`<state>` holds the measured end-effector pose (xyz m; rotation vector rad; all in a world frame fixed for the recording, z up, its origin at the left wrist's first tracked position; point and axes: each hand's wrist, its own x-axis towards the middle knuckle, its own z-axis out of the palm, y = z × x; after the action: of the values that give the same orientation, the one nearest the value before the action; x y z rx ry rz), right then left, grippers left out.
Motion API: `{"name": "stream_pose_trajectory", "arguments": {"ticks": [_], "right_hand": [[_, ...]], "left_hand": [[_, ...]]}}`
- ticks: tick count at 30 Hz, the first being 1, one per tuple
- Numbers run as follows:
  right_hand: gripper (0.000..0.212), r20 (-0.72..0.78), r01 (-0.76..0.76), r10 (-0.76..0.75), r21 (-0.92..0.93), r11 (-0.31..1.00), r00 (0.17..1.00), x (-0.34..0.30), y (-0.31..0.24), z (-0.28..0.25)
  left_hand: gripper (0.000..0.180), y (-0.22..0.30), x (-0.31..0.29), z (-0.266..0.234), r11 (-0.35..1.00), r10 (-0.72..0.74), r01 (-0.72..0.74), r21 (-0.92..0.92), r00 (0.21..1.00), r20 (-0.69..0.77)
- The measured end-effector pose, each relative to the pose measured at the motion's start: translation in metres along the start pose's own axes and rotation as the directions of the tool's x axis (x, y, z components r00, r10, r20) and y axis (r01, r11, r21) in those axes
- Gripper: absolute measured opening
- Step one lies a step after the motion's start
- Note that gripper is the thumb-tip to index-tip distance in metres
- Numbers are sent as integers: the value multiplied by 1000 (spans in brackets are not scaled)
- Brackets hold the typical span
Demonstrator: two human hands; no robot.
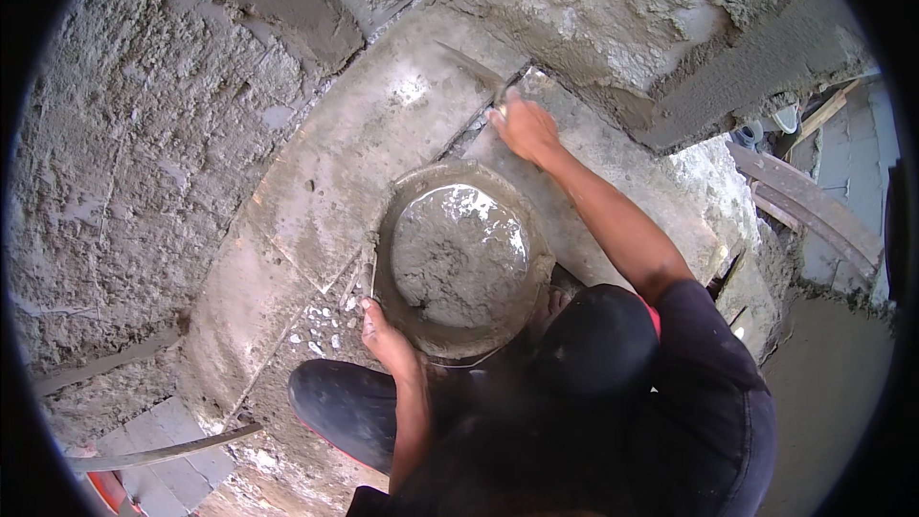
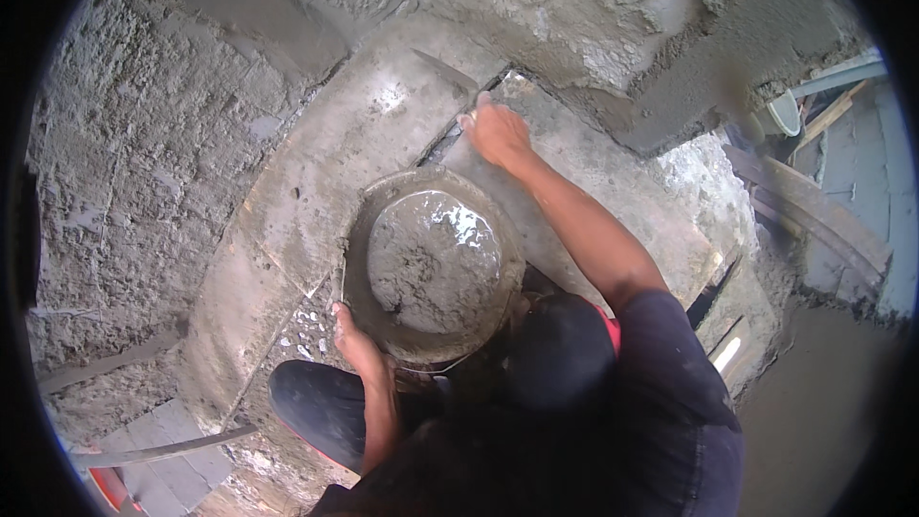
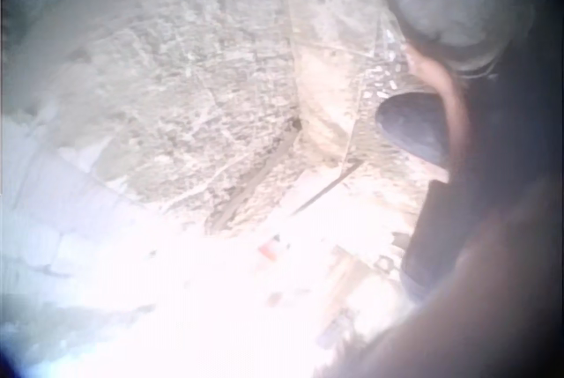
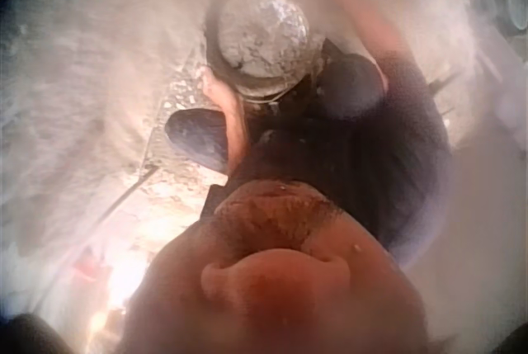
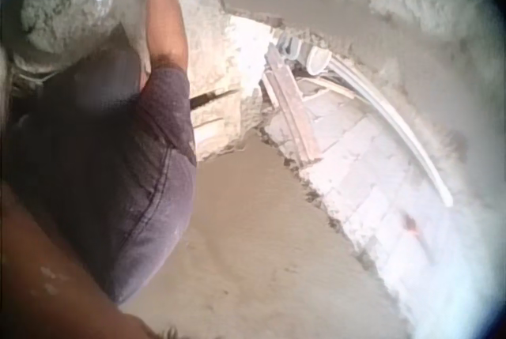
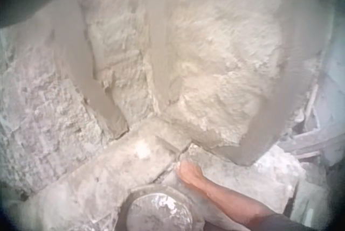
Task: The person applies mortar to a wall and concrete surface using a trowel, scooping the mixture from a bucket and smoothing it over the masonry.
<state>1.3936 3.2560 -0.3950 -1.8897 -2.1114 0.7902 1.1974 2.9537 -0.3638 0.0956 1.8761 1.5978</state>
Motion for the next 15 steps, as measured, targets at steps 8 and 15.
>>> {"name": "stream_pose_trajectory", "arguments": {"ticks": [8,15], "right_hand": [[48,-126,-218,224,60,974,966,34,111,-24],[41,-124,-137,181,301,944,976,-50,126,-107]], "left_hand": [[51,-7,5,-5,1000,-22,23,-18,997,79],[51,2,-5,10,1000,-6,4,20,997,79]]}}
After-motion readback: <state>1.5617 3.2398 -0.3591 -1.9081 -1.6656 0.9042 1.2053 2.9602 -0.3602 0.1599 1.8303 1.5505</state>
